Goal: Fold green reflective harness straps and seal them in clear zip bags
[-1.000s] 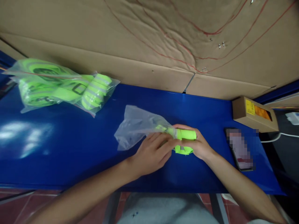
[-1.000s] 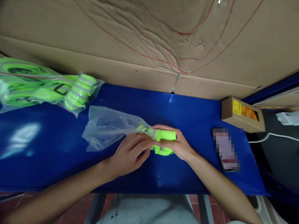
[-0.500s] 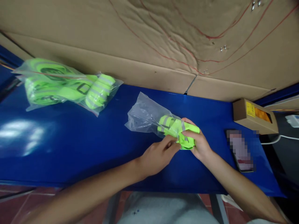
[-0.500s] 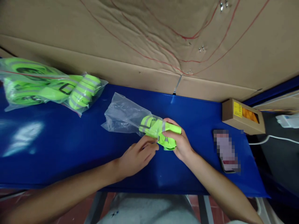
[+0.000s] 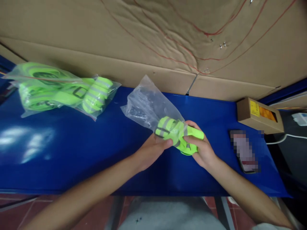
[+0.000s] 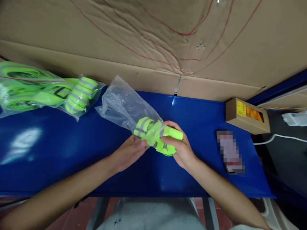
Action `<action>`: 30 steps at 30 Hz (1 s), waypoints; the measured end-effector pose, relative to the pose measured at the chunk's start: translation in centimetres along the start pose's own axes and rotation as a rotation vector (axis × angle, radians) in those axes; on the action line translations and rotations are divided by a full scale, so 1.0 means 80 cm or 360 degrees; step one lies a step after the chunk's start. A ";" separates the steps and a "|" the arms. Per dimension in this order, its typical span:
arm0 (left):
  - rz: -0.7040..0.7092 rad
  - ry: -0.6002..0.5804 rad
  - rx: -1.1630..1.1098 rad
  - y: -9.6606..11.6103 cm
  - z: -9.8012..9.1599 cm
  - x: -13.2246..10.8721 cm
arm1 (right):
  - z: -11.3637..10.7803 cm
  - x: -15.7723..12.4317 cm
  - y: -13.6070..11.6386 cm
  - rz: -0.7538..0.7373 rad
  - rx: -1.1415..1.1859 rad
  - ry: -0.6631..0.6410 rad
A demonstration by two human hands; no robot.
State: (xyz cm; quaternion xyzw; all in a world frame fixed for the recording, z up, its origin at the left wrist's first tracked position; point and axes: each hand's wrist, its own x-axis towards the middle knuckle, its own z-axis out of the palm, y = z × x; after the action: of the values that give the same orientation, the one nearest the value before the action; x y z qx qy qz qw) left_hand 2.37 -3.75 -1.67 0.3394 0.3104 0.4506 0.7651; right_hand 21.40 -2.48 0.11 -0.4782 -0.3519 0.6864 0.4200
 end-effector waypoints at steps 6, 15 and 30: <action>-0.0057 0.0089 0.0024 -0.009 0.008 -0.003 | 0.015 0.001 0.015 -0.0213 -0.0031 0.0007; -0.0056 0.0093 0.0041 -0.015 0.011 -0.002 | 0.029 0.001 0.034 -0.0442 -0.0285 0.0228; -0.0338 -0.0057 -0.0303 -0.030 0.015 -0.005 | 0.030 0.000 0.044 -0.0566 -0.0603 0.0547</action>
State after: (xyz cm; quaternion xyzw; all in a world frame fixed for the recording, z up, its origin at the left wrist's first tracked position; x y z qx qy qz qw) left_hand 4.30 -5.27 -2.81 0.2386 0.2866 0.3884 0.8426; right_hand 18.28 -4.10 -2.25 -0.5879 -0.4756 0.4334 0.4902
